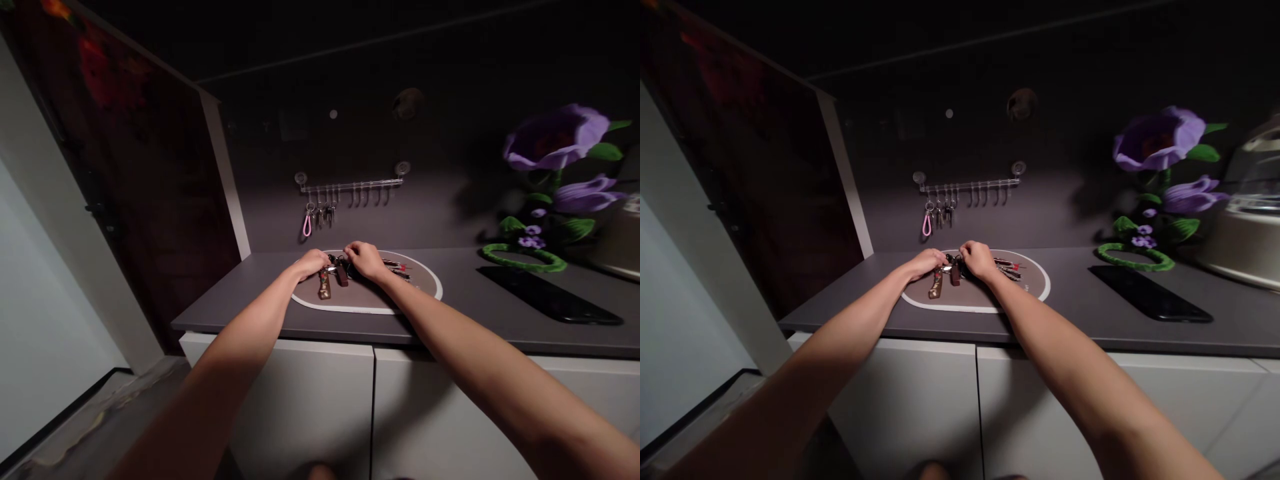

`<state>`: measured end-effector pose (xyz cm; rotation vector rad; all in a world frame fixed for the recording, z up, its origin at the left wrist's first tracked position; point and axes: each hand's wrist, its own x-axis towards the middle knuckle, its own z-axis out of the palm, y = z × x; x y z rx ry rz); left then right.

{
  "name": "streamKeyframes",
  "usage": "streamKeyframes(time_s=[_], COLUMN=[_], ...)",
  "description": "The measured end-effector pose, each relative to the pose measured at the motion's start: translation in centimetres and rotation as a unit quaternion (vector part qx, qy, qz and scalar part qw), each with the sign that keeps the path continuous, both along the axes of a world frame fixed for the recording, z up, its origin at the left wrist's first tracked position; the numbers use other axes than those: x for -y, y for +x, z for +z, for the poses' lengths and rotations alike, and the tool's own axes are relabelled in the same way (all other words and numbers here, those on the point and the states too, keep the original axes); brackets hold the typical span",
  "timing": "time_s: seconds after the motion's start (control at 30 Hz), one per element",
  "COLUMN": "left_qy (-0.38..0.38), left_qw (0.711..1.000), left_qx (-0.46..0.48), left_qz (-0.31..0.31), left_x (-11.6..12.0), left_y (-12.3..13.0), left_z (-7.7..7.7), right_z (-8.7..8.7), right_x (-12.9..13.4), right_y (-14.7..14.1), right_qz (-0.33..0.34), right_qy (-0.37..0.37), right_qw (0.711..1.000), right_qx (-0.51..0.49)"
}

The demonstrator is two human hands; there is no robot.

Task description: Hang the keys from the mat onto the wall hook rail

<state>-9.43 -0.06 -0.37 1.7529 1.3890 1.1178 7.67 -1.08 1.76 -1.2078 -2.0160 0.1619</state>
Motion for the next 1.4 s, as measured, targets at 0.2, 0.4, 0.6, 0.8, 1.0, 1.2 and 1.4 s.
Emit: streamKeyframes(time_s=[0.2, 0.4, 0.6, 0.8, 1.0, 1.2, 1.4], left_qy=[0.045, 0.087, 0.05, 0.027, 0.018, 0.017, 0.037], left_qw=[0.998, 0.987, 0.965, 0.944, 0.93, 0.924, 0.921], left_qx=[0.026, 0.13, 0.257, 0.326, 0.363, 0.376, 0.381], left_qz=[0.046, 0.041, -0.002, -0.038, -0.058, -0.073, -0.074], left_x=[0.5, 1.1, 1.1, 1.6, 1.8, 1.9, 1.8], left_y=[0.1, 0.1, 0.3, 0.6, 0.7, 0.9, 0.8], left_z=[0.9, 1.6, 1.8, 2.2, 2.5, 2.6, 2.6], right_z=[0.0, 0.0, -0.1, 0.3, 0.4, 0.3, 0.6], right_x=[0.0, 0.1, -0.1, 0.5, 0.6, 0.7, 0.4], right_y=[0.0, 0.0, 0.0, -0.1, -0.4, -0.5, -0.3], right_qz=[-0.001, 0.0, 0.014, 0.063, 0.153, 0.217, 0.197], right_qy=[0.002, 0.005, 0.012, -0.013, -0.076, -0.143, -0.154], right_qw=[1.0, 1.0, 1.0, 0.995, 0.968, 0.933, 0.921], right_qx=[0.001, 0.001, -0.018, -0.07, -0.184, -0.25, -0.299])
